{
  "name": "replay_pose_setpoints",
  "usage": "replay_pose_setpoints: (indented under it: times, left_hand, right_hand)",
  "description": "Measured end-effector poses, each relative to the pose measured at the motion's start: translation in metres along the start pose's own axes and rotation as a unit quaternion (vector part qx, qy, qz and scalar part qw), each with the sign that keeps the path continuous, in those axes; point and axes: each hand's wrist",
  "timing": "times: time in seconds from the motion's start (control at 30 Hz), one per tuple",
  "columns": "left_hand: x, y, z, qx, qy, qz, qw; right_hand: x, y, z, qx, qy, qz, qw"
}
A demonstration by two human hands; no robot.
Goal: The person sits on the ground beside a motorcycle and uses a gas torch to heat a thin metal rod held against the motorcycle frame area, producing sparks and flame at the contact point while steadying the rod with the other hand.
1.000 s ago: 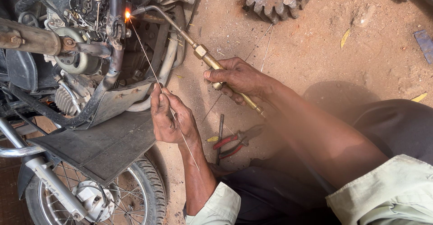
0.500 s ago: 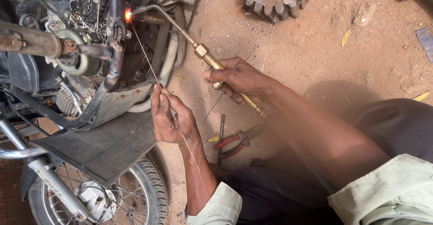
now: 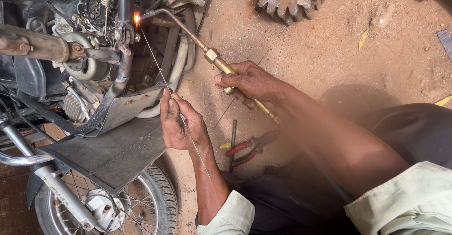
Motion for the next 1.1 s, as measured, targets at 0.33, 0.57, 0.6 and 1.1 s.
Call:
replay_pose_setpoints:
  times: [0.33,0.57,0.6,1.1]
  left_hand:
    - [-0.0002,0.0002,0.0004,-0.009,-0.006,-0.001,1.0]
    - [-0.0014,-0.0004,0.0008,-0.003,-0.007,-0.008,1.0]
    - [-0.0012,-0.0004,0.0008,-0.003,-0.007,-0.006,1.0]
    - [0.0003,-0.0003,-0.0002,0.002,-0.004,0.001,1.0]
  right_hand:
    - [0.0024,0.0017,0.0,-0.01,0.005,-0.007,1.0]
    - [0.0008,0.0018,-0.0003,-0.012,-0.001,-0.002,1.0]
    - [0.0004,0.0022,-0.0001,-0.012,-0.003,0.0,1.0]
    - [0.0008,-0.0001,0.0007,-0.007,0.005,-0.006,1.0]
Point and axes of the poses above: each hand's wrist, its own z-axis away from the middle knuckle, its own y-axis out of the back of the hand, x = y × z, and after that the axes turned 8 degrees about z, right-handed
